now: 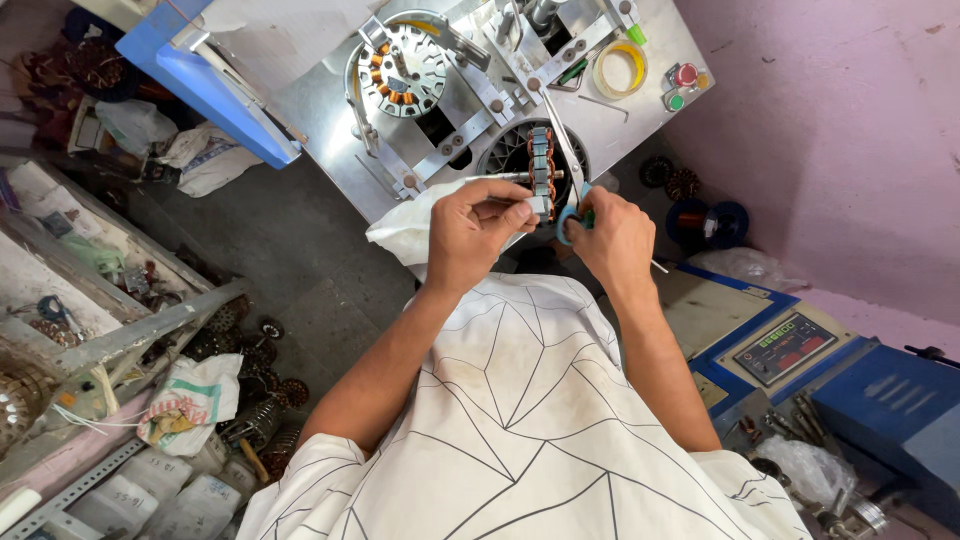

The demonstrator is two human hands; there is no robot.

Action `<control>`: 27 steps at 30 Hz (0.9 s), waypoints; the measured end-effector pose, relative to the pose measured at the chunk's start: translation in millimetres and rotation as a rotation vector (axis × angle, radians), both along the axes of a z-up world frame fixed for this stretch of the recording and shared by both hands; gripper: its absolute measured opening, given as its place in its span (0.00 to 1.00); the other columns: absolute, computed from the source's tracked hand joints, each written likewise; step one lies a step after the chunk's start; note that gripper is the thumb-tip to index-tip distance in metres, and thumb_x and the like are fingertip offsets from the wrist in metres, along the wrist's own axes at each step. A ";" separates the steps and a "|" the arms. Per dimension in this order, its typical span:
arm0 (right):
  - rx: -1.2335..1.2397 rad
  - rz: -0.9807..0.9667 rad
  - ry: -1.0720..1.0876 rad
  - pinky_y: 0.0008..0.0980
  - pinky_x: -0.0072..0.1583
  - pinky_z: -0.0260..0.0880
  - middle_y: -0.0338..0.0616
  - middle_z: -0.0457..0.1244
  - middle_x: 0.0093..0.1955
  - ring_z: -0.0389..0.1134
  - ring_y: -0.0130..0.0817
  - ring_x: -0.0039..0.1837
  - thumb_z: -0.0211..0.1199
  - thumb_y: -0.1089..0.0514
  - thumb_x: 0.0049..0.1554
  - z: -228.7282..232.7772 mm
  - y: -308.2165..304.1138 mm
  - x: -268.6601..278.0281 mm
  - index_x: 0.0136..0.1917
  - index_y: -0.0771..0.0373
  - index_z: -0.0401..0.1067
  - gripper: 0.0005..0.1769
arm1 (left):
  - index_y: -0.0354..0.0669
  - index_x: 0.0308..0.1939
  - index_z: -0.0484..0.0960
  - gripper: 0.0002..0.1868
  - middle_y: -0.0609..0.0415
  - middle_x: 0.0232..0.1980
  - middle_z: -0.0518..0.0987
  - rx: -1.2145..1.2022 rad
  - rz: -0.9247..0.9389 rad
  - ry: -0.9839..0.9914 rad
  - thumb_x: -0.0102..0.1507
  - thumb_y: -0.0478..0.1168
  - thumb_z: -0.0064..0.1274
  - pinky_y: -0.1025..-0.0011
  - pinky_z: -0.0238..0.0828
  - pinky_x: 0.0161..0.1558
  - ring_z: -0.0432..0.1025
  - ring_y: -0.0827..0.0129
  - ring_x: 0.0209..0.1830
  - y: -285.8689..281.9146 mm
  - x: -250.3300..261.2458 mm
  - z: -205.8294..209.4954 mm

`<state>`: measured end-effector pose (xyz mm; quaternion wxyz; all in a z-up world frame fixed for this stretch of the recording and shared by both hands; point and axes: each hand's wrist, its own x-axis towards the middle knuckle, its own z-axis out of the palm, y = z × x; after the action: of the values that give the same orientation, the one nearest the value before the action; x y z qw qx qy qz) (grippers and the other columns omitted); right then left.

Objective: The person uses a pair of scissors to trim and adjust copper wires on a cylindrical electrical component, likely a motor stator. They repeatedly manipulate the wires, cutting excess lengths and tucking them into slots on the component while holding it in their hands.

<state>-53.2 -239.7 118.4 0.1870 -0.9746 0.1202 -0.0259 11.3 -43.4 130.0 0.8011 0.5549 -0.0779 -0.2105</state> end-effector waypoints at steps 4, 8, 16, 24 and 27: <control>0.124 0.065 -0.017 0.39 0.40 0.69 0.48 0.70 0.40 0.72 0.44 0.39 0.73 0.58 0.54 37.2 6.2 0.8 0.48 0.63 0.78 0.10 | 0.32 0.46 0.83 0.06 0.51 0.38 0.86 0.143 -0.037 0.001 0.67 0.31 0.57 0.76 0.84 0.41 0.83 0.73 0.37 0.5 -15.4 -1.0; 0.599 0.094 -0.110 0.28 0.47 0.73 0.43 0.71 0.43 0.75 0.32 0.45 0.71 0.64 0.55 72.9 13.6 -9.9 0.52 0.64 0.77 0.11 | 0.34 0.46 0.83 0.05 0.53 0.38 0.86 0.213 -0.065 -0.111 0.67 0.33 0.58 0.77 0.83 0.38 0.82 0.74 0.35 0.0 -24.2 3.6; 0.411 0.231 -0.324 0.27 0.43 0.69 0.44 0.70 0.43 0.72 0.33 0.40 0.75 0.70 0.52 64.9 22.1 -15.3 0.47 0.65 0.77 0.11 | 0.30 0.46 0.83 0.06 0.51 0.40 0.85 0.057 -0.121 -0.036 0.68 0.32 0.57 0.76 0.83 0.41 0.82 0.74 0.37 1.2 -25.6 2.8; 0.336 0.295 -0.398 0.28 0.43 0.73 0.46 0.71 0.46 0.74 0.36 0.43 0.74 0.69 0.52 59.3 25.4 -21.7 0.49 0.65 0.78 0.11 | 0.30 0.47 0.84 0.08 0.50 0.40 0.86 0.146 -0.073 -0.014 0.66 0.32 0.59 0.76 0.83 0.41 0.82 0.73 0.37 0.2 -28.6 5.1; 0.462 0.223 -0.341 0.27 0.46 0.74 0.46 0.71 0.47 0.75 0.34 0.45 0.74 0.69 0.54 60.6 27.6 -23.2 0.49 0.66 0.78 0.09 | 0.31 0.44 0.85 0.06 0.50 0.40 0.84 0.292 -0.020 -0.221 0.66 0.32 0.59 0.77 0.83 0.36 0.83 0.71 0.35 1.0 -30.2 12.8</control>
<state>-76.4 -212.0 179.0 0.4227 -0.8951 -0.0179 -0.1406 -18.9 -42.4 142.8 0.6965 0.6841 -0.1395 -0.1655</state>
